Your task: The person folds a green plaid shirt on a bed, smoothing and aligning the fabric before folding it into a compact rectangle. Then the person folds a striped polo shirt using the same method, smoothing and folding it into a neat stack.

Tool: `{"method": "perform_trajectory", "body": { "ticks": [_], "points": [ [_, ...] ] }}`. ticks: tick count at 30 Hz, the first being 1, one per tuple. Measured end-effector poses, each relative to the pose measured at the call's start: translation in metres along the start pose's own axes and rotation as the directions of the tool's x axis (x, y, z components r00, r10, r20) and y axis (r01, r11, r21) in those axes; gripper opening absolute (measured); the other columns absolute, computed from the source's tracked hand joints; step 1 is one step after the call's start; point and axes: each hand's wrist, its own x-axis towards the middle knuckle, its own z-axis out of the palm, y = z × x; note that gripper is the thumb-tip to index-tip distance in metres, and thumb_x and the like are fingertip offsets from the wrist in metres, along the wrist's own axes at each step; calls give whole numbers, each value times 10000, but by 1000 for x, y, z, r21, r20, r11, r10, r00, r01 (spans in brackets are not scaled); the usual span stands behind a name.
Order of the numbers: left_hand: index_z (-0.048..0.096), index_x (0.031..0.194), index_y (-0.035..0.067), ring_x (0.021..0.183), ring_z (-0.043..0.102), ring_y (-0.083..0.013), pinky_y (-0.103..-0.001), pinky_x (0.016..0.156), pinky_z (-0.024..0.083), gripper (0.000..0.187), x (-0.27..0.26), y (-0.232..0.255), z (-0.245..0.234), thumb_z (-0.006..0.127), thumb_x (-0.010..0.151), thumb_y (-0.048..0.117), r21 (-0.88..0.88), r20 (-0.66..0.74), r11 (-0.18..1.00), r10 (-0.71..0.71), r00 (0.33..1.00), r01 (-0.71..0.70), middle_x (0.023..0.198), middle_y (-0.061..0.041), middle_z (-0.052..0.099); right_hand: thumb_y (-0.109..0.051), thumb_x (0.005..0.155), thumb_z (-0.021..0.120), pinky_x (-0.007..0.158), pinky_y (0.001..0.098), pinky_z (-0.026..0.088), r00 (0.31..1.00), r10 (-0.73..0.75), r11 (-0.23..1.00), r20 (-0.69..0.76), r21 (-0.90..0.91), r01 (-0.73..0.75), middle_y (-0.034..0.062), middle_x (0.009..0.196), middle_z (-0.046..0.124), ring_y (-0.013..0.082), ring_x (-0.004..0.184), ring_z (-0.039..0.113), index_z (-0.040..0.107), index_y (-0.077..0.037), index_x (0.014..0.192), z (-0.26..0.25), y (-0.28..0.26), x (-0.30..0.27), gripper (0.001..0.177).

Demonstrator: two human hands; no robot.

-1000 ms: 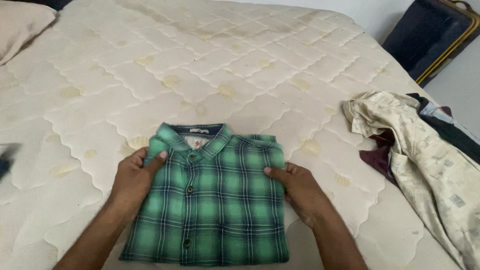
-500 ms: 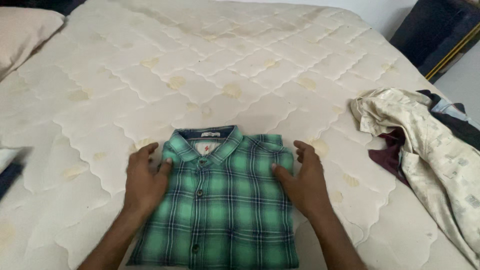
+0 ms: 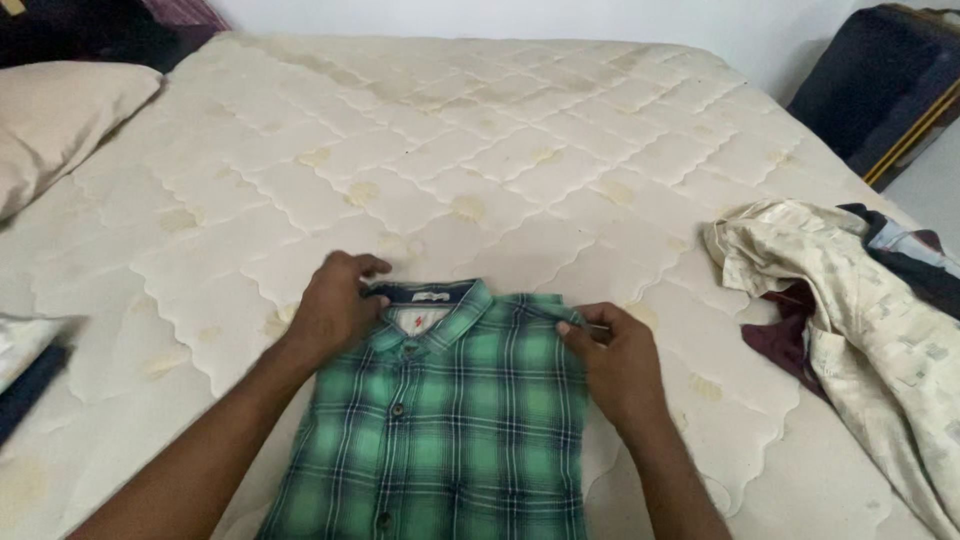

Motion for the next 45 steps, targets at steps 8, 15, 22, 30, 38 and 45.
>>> {"method": "perform_trajectory", "body": {
  "ticks": [8,15,22,30,38,45],
  "points": [
    [748,1154,30,892,728,-240,-417,847,579,397,-10,12,-23,781,891,326,54,165,961,-277,947,271,943,-101,733,-150,886,766,830,327,558,968,250,968,27,-34,-249,101,1037,754,176,945,706,663,-30,1221,-5,-8,-4,371],
    [734,1149,-3,789,669,-217,-427,772,590,409,-2,19,-29,629,969,349,-481,241,826,-198,950,294,957,-142,743,-123,898,708,857,371,564,956,293,954,34,50,-294,147,1080,788,222,991,725,636,-57,1337,-17,-1,5,449],
    [543,1373,12,1105,669,-293,-418,981,529,536,-24,7,-10,605,1004,395,-343,119,877,-313,942,335,1285,-208,639,-210,832,767,938,398,584,985,170,984,-15,-40,-171,185,1237,733,272,1135,724,538,-64,1396,-9,18,6,626],
    [312,1563,60,1545,185,-425,-569,1204,123,733,-112,51,4,501,997,486,59,-89,929,369,925,-365,1644,-260,266,-421,964,592,1236,519,281,850,-522,779,74,-365,511,224,1546,480,382,1510,375,560,-100,1443,54,-19,-39,577],
    [69,1646,164,1573,-87,-385,-557,1194,-15,977,-110,31,20,375,938,764,196,300,958,143,943,-208,1720,-197,-61,-745,924,381,1174,638,-59,965,23,621,260,-761,190,203,1712,-1,420,1533,-103,188,-268,1621,80,-5,-38,866],
    [62,1651,173,1533,-61,-365,-563,1191,27,952,-119,5,8,336,937,740,302,257,951,-143,956,61,1712,-195,-32,-735,922,364,1167,684,-61,994,72,649,87,-761,19,210,1709,-9,447,1523,-120,187,-284,1654,53,4,-22,878]
  ]
}}
